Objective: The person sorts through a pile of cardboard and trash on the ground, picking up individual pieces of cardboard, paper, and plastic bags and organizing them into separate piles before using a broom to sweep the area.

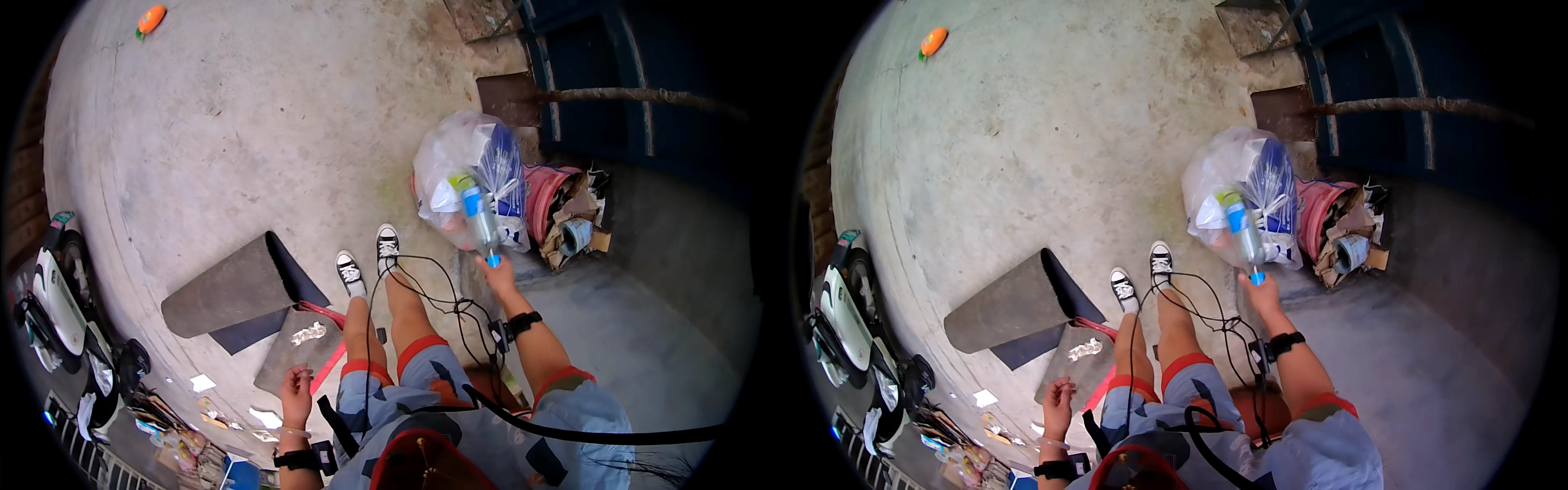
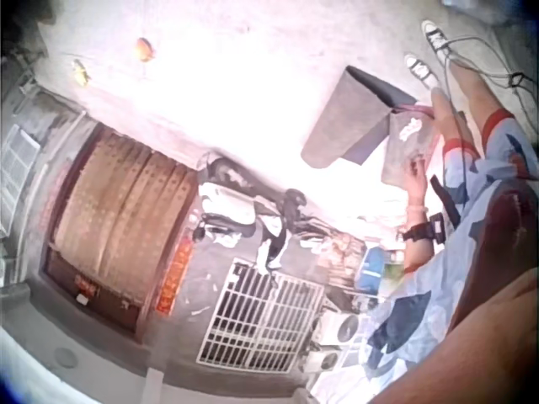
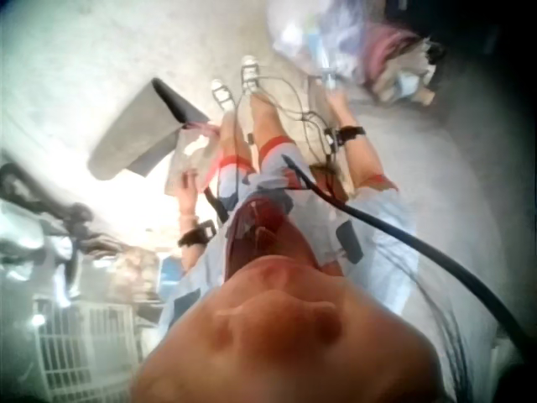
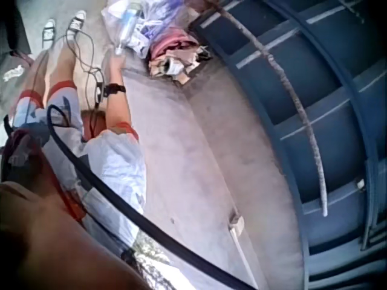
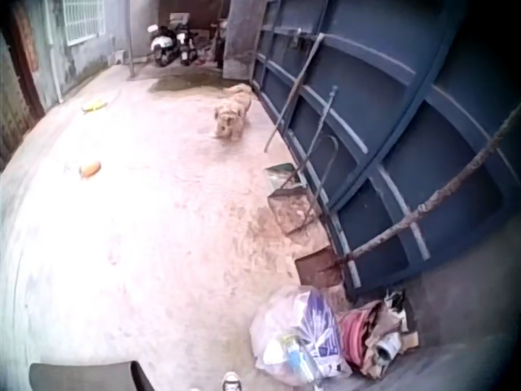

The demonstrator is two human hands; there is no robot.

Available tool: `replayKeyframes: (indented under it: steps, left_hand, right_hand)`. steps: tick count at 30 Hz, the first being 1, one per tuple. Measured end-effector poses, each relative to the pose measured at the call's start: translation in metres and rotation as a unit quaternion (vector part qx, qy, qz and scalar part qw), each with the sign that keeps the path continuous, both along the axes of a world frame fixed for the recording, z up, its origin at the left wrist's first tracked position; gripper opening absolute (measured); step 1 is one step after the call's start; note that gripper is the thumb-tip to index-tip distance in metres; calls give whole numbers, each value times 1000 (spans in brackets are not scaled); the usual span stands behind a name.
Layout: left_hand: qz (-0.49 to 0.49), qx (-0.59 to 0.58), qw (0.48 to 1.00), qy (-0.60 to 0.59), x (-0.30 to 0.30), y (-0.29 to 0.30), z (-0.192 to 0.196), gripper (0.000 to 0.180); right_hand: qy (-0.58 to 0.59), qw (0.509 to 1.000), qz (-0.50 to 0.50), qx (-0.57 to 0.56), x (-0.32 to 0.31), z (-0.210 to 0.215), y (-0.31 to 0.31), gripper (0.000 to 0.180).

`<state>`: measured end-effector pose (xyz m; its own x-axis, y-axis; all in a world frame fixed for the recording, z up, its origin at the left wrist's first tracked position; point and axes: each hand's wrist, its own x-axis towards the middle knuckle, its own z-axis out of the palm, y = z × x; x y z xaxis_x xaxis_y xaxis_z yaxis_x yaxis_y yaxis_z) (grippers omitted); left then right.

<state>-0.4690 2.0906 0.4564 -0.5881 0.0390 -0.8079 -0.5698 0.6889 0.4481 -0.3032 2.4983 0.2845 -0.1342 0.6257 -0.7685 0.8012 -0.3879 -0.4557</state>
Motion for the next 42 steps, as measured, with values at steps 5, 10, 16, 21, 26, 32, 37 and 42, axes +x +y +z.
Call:
replayKeyframes:
  steps: [5, 10, 16, 21, 26, 32, 37, 42]
  left_hand:
    - [29, 18, 999, -38, 15, 8, -12, 18]
    - [84, -11, 996, -30, 30, -6, -13, 18]
    - [124, -23, 991, -34, 43, -3, -6, 19]
    - [147, -36, 987, -47, 57, -11, -14, 19]
    - [190, -38, 980, -51, 70, -19, -11, 19]
    - [232, -48, 972, -3, 127, -58, -3, 19]
    - [238, 12, 970, 38, 156, -88, -4, 19]
    - [279, 24, 958, 65, 231, -125, -9, 20]
  right_hand:
    - [-170, 929, 319, 83, -16, -16, 23, 52]
    - [-220, 889, 391, 91, -82, -35, 46, 55]
    - [-102, 942, 111, -300, -133, -86, 87, 31]
    - [-214, 919, 330, 16, -147, -123, 97, 31]
    - [-329, 748, 507, 274, -156, -121, 82, 51]
    - [-148, 755, 524, 365, -110, -94, 26, 61]
    - [-20, 739, 538, 405, -24, -45, 26, 55]
    - [-56, 937, 341, -58, 25, -27, 53, 26]
